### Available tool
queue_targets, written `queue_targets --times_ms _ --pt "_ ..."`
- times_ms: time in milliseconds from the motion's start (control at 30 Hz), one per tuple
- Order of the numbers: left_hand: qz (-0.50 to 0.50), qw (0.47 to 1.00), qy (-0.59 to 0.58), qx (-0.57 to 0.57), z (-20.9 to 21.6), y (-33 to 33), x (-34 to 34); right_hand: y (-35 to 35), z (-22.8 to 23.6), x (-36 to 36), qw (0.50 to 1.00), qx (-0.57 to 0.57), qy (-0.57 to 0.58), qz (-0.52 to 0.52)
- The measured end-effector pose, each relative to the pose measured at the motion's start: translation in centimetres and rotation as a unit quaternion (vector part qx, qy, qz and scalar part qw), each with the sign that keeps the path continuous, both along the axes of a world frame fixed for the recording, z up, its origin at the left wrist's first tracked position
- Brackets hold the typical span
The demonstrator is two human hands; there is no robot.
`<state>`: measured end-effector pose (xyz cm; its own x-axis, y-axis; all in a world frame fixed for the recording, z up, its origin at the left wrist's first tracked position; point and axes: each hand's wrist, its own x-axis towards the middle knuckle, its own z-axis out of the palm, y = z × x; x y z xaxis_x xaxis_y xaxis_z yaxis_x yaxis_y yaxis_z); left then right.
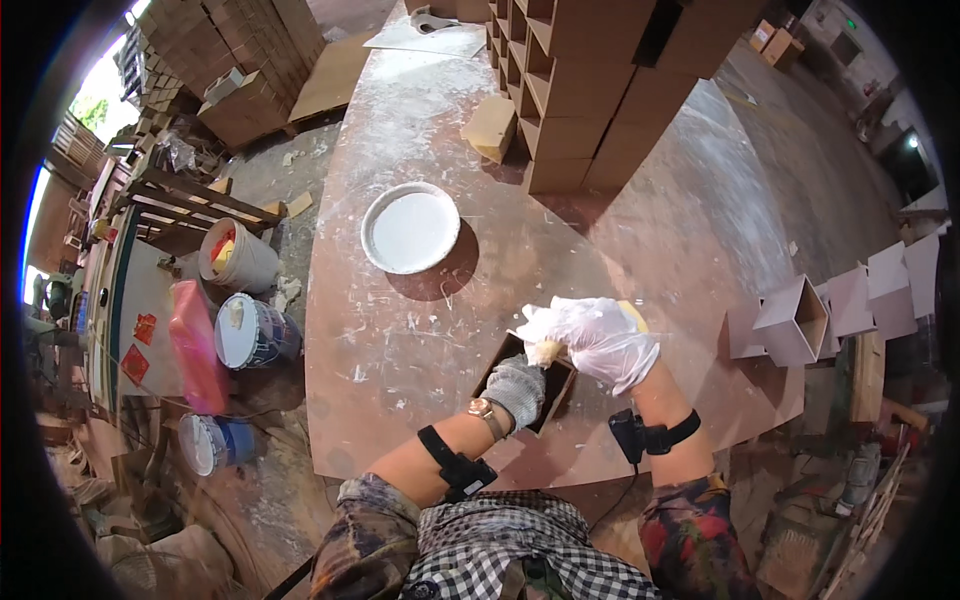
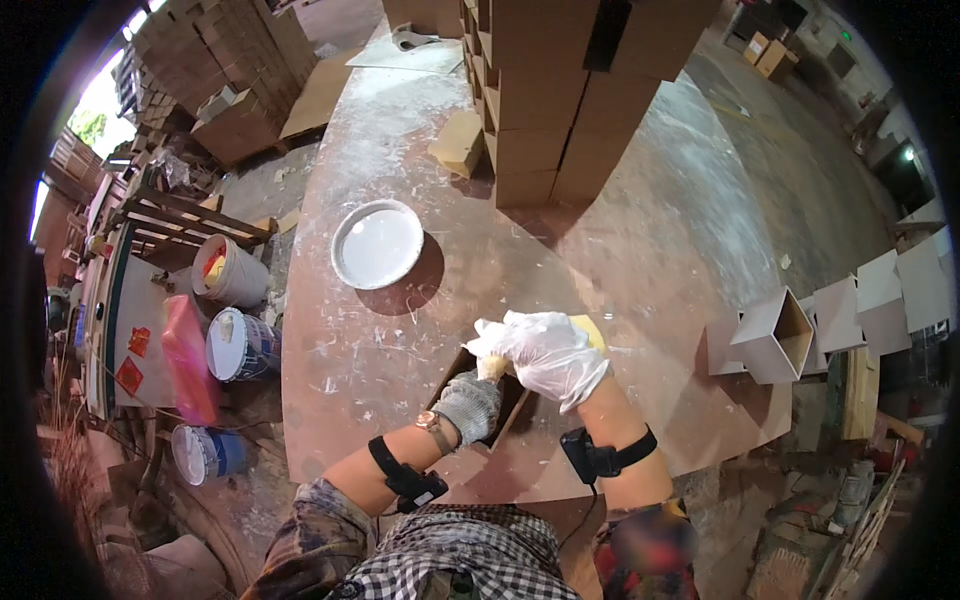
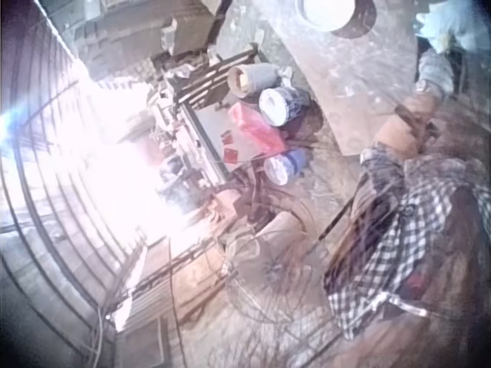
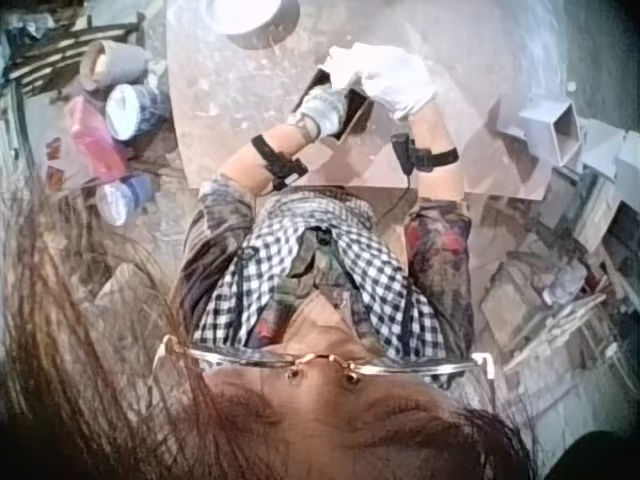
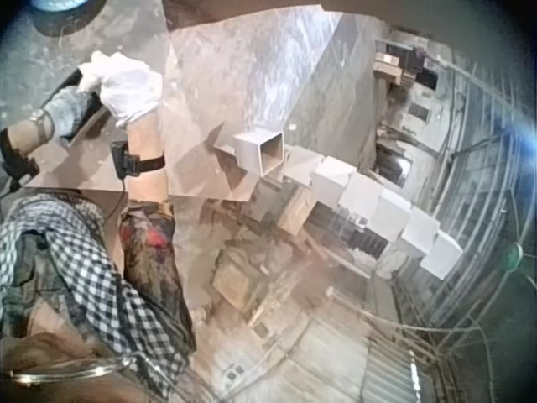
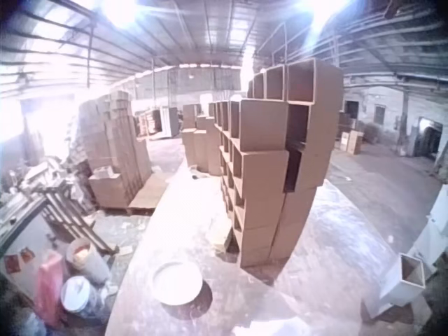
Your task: The person repeatedly picks up small wooden boxes, applies white paint to the interior and exterior surfaces using a sponge, and stacks the finished boxes on a nearby table. The process is repeated for multiple boxes in a workshop setting.
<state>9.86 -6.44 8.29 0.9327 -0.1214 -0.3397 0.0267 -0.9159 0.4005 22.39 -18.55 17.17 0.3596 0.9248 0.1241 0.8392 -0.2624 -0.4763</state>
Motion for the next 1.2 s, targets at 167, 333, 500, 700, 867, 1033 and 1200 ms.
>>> queue_targets --times_ms 167,333,500,700,867,1033,1200 --pt "-0.080 0.995 -0.011 0.059 0.9 0.4 -0.2 -5.4 0.7 -2.3 1.000 0.012 0.003 0.004" --pt "-0.100 0.988 -0.049 0.105 -0.3 0.0 -0.5 -8.9 1.6 -3.4 0.994 0.016 -0.039 -0.096" --pt "-0.099 0.986 0.008 0.136 0.4 -0.6 -0.2 -4.1 1.7 -2.8 0.988 0.077 -0.124 -0.057" --pt "-0.037 0.995 0.044 0.084 0.4 -1.7 0.1 1.3 -2.0 -2.4 0.979 0.029 -0.197 -0.033" --pt "-0.099 0.981 0.120 0.113 2.0 -1.3 0.5 -3.5 -3.1 -3.8 0.973 0.026 -0.222 -0.061" --pt "-0.087 0.975 -0.104 0.173 -2.6 -1.5 -1.2 -10.2 -1.1 -6.3 0.971 -0.024 -0.206 -0.123" --pt "-0.103 0.979 -0.079 0.155 -2.0 -1.6 -0.9 -10.9 -1.0 -6.6 0.964 0.035 -0.191 -0.181"
